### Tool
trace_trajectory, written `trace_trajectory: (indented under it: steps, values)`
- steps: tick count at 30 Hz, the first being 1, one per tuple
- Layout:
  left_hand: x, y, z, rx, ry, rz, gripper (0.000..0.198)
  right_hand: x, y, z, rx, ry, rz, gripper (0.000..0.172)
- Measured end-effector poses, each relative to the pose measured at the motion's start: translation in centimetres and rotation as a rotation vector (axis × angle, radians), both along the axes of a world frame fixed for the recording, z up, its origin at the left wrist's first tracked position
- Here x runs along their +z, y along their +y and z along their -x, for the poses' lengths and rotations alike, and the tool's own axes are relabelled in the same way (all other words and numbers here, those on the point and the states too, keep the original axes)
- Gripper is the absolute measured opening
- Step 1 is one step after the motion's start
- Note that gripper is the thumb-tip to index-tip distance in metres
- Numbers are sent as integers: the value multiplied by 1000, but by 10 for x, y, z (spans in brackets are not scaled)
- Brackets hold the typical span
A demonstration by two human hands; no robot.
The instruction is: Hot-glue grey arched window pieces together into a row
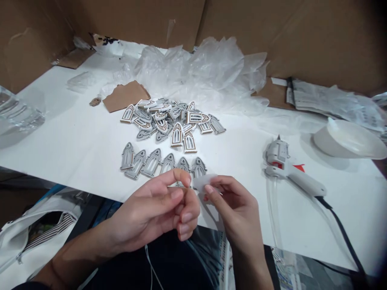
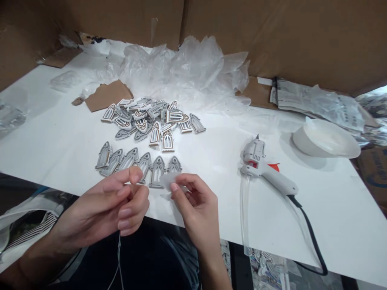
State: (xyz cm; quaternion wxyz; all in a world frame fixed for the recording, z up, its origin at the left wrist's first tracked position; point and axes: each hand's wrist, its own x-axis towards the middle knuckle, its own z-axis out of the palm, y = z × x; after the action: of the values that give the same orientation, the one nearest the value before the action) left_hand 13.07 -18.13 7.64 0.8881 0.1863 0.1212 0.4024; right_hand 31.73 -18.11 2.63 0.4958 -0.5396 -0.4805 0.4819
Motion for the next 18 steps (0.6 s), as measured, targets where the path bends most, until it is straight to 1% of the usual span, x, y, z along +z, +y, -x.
trace_trajectory:
  steps: [5,8,12,18]
  values:
    - [-2,-1,0,-3,13,-1,9,2,-1,0,-6,3,7,8]
    - [-3,-1,0,-10,19,7,8,2,-2,0,-9,4,25,9]
    - [0,-1,0,-5,23,34,17,1,-2,-1,-11,6,35,10]
    - [3,2,-1,-7,15,66,27,-2,-2,-1,3,32,36,8]
